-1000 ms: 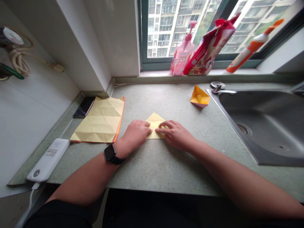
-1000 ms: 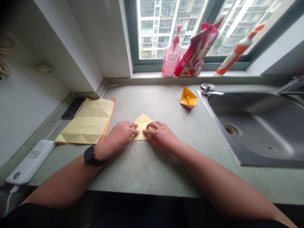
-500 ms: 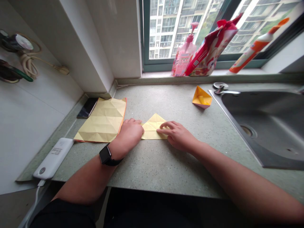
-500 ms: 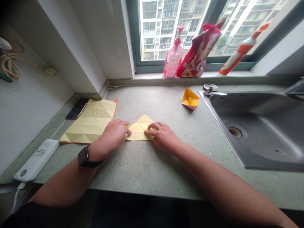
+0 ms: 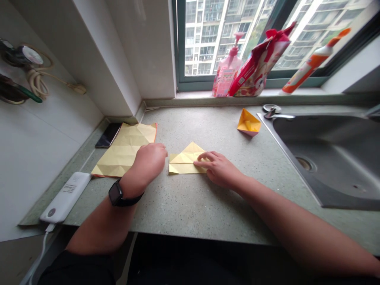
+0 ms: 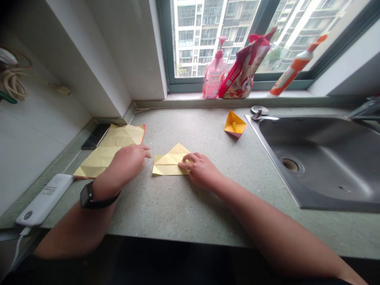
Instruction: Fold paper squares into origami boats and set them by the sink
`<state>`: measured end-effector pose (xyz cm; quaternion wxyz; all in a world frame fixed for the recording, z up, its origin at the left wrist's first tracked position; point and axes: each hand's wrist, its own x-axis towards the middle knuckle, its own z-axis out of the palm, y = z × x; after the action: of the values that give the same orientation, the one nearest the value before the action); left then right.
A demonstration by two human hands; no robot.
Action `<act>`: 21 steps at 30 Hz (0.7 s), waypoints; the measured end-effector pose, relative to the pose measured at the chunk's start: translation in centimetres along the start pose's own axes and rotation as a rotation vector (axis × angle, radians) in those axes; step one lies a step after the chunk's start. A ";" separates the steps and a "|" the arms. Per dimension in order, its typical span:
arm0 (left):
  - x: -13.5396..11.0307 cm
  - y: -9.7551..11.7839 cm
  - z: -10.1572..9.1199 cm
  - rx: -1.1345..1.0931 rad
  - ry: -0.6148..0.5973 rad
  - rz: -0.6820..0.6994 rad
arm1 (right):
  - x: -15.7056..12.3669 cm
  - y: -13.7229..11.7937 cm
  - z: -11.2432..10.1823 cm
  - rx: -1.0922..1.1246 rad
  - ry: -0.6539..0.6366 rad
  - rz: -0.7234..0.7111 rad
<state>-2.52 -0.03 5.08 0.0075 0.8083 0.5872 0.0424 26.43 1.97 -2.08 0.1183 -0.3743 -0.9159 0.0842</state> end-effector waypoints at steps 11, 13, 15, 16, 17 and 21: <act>-0.5 4.2 3.4 -0.069 -0.032 0.367 | 0.1 -0.2 -0.2 -0.013 0.020 -0.017; -0.5 4.3 4.3 -0.106 0.016 0.356 | 0.1 -0.3 -0.2 -0.013 0.018 -0.014; -0.6 4.4 4.9 -0.132 0.044 0.358 | 0.0 -0.4 -0.2 -0.015 0.017 -0.009; -0.6 4.5 5.1 -0.133 0.047 0.364 | 0.0 -0.5 -0.2 -0.017 0.019 -0.006; -0.6 4.6 5.2 -0.130 0.047 0.366 | 0.0 -0.5 -0.1 -0.020 0.022 -0.002; -0.5 4.8 5.5 -0.134 0.039 0.340 | 0.0 -0.6 -0.1 -0.032 0.019 0.010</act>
<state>2.34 -1.76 -0.15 0.0426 0.8927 0.4380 0.0976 26.08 1.54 -1.83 0.1205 -0.3817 -0.9139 0.0667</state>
